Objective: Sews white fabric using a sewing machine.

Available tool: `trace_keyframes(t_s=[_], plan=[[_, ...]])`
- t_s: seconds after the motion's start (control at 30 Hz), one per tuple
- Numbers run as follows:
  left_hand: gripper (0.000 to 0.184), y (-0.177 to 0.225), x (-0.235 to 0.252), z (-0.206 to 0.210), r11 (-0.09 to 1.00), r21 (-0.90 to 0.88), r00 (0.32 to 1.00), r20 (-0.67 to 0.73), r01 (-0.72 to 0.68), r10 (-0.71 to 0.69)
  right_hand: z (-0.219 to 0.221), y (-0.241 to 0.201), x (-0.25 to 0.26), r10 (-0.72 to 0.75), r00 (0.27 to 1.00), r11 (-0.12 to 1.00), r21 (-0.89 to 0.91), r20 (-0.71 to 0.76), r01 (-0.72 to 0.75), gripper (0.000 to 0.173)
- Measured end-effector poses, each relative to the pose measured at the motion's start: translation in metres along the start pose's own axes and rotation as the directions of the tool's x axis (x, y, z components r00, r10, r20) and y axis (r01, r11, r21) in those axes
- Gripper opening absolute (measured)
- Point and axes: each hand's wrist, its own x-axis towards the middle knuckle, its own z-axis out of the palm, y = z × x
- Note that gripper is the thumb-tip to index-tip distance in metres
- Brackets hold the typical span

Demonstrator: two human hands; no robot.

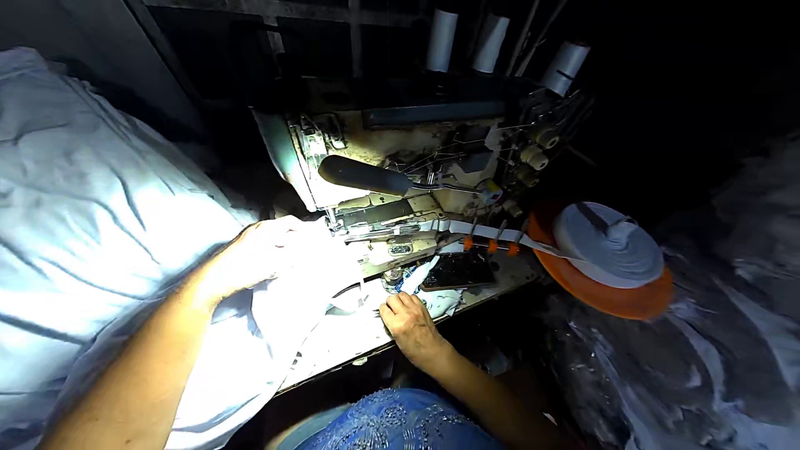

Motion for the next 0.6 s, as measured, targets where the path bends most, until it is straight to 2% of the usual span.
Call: trace_keyframes(t_s=[0.07, 0.13, 0.27, 0.37, 0.5, 0.6], plan=[[0.017, -0.005, -0.001, 0.001, 0.995, 0.035, 0.996, -0.006, 0.094, -0.094, 0.000, 0.008, 0.006, 0.003, 1.000, 0.997, 0.079, 0.008, -0.003, 0.007], [0.012, 0.000, -0.006, -0.002, 0.991, 0.063, 0.992, -0.058, 0.118, -0.115, -0.003, 0.016, 0.009, 0.057, 0.998, 0.978, 0.204, -0.025, -0.051, 0.009], [0.009, 0.035, -0.020, -0.010, 0.964, 0.113, 0.946, -0.248, 0.241, -0.208, -0.022, 0.012, 0.032, 0.263, 0.955, 0.819, 0.556, -0.137, -0.145, 0.025], [0.009, 0.027, -0.018, -0.010, 0.975, 0.038, 0.924, -0.329, 0.220, -0.196, -0.043, 0.004, 0.065, 0.295, 0.947, 0.738, 0.660, -0.131, -0.138, 0.026], [0.011, 0.011, -0.026, -0.010, 0.997, -0.029, 0.924, -0.374, 0.070, -0.076, -0.061, -0.009, 0.107, 0.283, 0.959, 0.648, 0.740, -0.018, -0.177, 0.025], [0.005, 0.016, -0.033, -0.004, 0.998, 0.008, 0.891, -0.450, 0.061, -0.051, -0.065, -0.023, 0.133, 0.199, 0.976, 0.720, 0.664, 0.083, -0.204, 0.026]])
